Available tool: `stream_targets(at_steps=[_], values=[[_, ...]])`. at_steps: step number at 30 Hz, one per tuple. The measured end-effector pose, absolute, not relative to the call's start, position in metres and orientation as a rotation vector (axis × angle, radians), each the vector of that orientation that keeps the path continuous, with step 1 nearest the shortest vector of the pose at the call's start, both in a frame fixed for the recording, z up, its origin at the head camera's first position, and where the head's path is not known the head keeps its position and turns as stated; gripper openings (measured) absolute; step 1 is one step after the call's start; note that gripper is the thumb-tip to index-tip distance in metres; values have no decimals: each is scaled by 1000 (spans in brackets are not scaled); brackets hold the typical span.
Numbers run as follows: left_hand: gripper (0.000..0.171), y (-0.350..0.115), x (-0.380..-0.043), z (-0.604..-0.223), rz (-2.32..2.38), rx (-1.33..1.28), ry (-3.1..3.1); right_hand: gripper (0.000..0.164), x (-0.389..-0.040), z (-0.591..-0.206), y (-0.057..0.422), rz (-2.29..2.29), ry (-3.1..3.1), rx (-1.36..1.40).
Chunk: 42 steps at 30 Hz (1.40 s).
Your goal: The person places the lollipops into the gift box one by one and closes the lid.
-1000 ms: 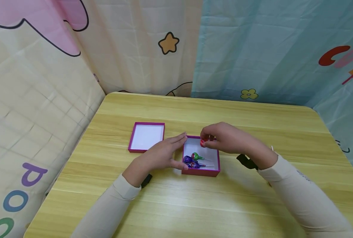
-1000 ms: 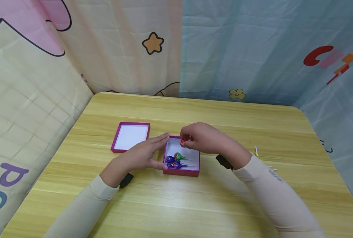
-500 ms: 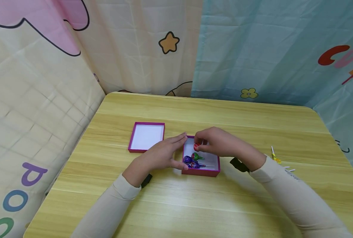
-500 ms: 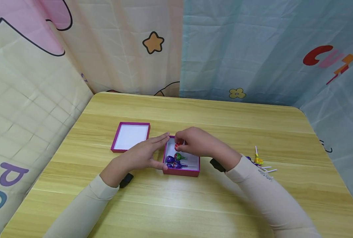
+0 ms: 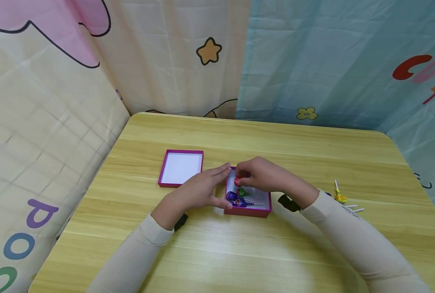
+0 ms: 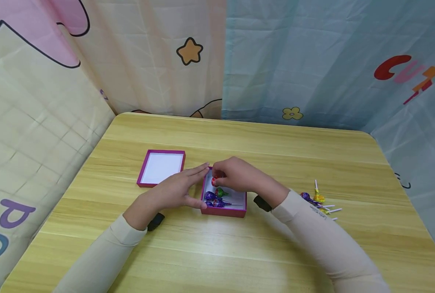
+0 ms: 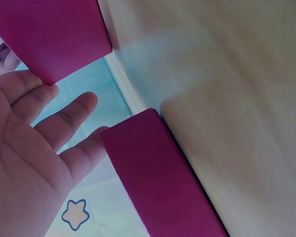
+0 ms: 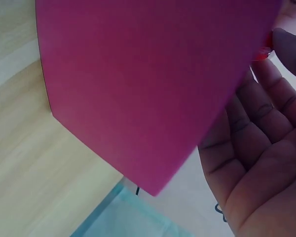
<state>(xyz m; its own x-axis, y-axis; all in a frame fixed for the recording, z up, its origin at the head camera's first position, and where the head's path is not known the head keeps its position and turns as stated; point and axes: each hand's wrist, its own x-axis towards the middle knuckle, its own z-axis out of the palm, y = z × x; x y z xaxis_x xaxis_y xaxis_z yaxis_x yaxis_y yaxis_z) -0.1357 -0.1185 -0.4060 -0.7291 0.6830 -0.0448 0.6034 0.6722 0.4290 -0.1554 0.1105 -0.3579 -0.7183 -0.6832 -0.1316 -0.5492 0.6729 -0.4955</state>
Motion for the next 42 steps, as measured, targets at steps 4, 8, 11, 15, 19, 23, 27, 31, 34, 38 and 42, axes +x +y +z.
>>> stream_targets(at_steps=[4, 8, 11, 15, 19, 23, 27, 31, 34, 38, 42], values=[[108, -118, -136, -406, 584, 1054, 2683, 6, -157, -361, 109, -616, 2571, -952], [108, -118, -136, -406, 582, 1063, 2683, 5, -157, -366, 106, -605, 2577, -940], [107, -118, -136, -406, 582, 1055, 2679, 5, -158, -370, 105, -608, 2589, -938], [107, -118, -136, -405, 578, 1038, 2675, 6, -158, -373, 103, -620, 2601, -941], [107, -117, -136, -405, 568, 1036, 2678, 7, -158, -375, 102, -600, 2602, -921], [107, -118, -137, -405, 570, 1053, 2678, 7, -159, -377, 100, -570, 2609, -891], [107, -118, -137, -405, 575, 1075, 2675, 7, -160, -379, 98, -566, 2620, -886], [107, -118, -137, -404, 570, 1079, 2677, 6, -160, -382, 96, -557, 2639, -892], [108, -118, -137, -403, 571, 1073, 2675, 6, -160, -383, 96, -551, 2653, -890], [108, -118, -137, -403, 571, 1068, 2671, 7, -159, -384, 95, -546, 2673, -888], [107, -118, -137, -404, 566, 1074, 2671, 8, -158, -384, 93, -526, 2691, -895]])
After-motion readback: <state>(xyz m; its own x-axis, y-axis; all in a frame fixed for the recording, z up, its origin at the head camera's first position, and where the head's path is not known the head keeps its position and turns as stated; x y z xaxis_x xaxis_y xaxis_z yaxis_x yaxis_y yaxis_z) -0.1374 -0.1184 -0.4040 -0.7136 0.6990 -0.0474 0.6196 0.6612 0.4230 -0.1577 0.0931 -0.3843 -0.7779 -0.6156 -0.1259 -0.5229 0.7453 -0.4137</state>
